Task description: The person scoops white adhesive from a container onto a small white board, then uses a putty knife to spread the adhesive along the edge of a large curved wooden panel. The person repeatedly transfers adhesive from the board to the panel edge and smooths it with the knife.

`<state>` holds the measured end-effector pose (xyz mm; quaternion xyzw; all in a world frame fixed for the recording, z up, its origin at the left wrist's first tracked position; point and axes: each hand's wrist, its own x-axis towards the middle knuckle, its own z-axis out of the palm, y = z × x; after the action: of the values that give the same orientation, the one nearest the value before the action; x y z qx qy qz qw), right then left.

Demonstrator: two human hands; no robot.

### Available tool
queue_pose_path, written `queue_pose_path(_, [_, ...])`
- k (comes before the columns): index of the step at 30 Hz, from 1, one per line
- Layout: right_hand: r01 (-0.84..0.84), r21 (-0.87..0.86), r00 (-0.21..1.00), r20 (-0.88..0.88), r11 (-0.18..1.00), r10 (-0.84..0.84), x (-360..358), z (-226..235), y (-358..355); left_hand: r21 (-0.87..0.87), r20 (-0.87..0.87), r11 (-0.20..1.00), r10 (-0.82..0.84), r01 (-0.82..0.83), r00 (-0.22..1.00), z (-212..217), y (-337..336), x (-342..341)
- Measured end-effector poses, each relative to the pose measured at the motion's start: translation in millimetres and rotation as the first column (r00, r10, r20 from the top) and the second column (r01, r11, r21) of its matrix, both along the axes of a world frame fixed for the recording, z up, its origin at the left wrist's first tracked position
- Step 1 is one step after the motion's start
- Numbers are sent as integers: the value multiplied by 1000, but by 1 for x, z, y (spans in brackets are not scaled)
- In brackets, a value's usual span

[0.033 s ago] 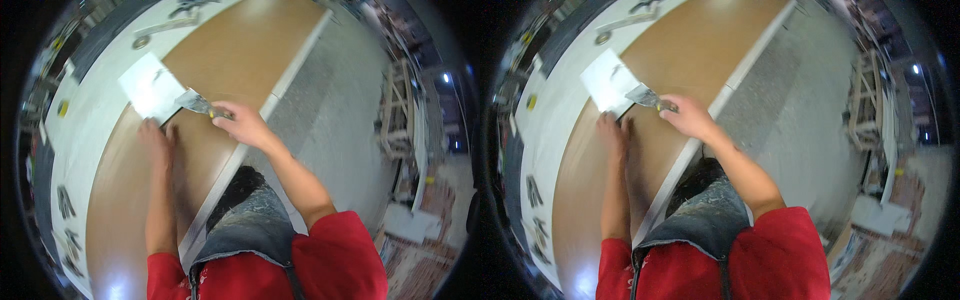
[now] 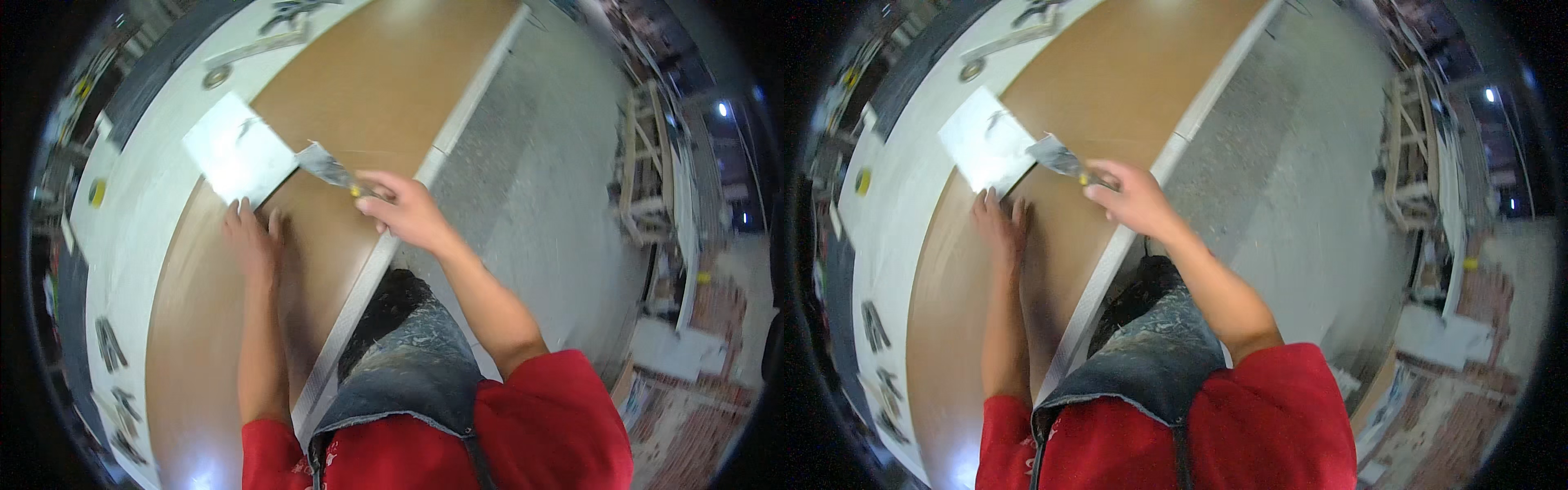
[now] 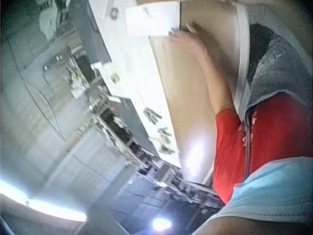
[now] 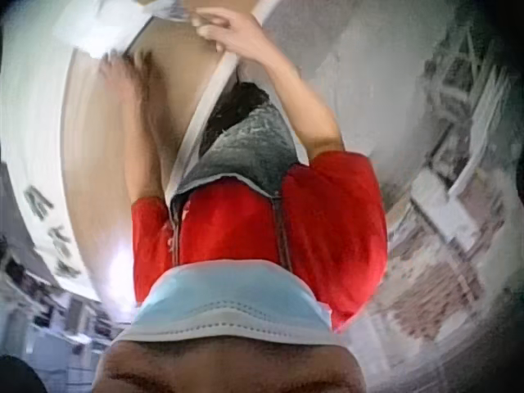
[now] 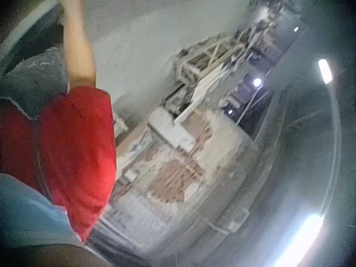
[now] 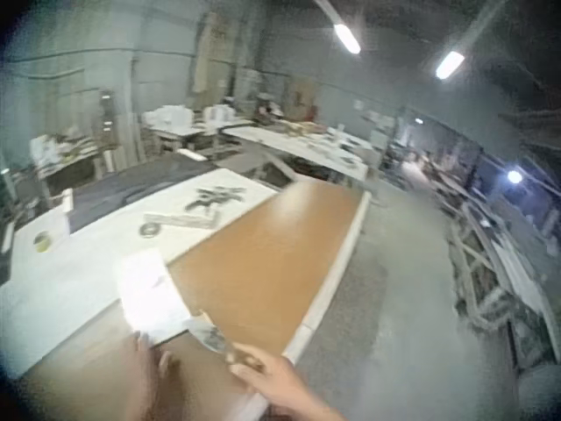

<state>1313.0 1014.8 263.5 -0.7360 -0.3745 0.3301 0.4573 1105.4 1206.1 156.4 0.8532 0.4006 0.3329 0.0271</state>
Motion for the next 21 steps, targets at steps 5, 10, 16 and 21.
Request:
queue_pose_path(5, [674,82,532,-744,734,-404,-11,-64,-129,-371,-107,782,-572,501,813,31,-118,13])
queue_pose_path(10, [809,93,365,-854,580,-371,-9,-109,-135,-396,-225,700,-701,594,676,28,-164,29])
queue_pose_path(16, [818,163,405,-843,551,-352,6,-138,-104,-356,-271,720,-690,596,671,19,-162,32])
queue_pose_path(21, [818,155,453,-768,555,-453,12,-148,-94,-334,-272,729,-682,598,679,19,-164,35])
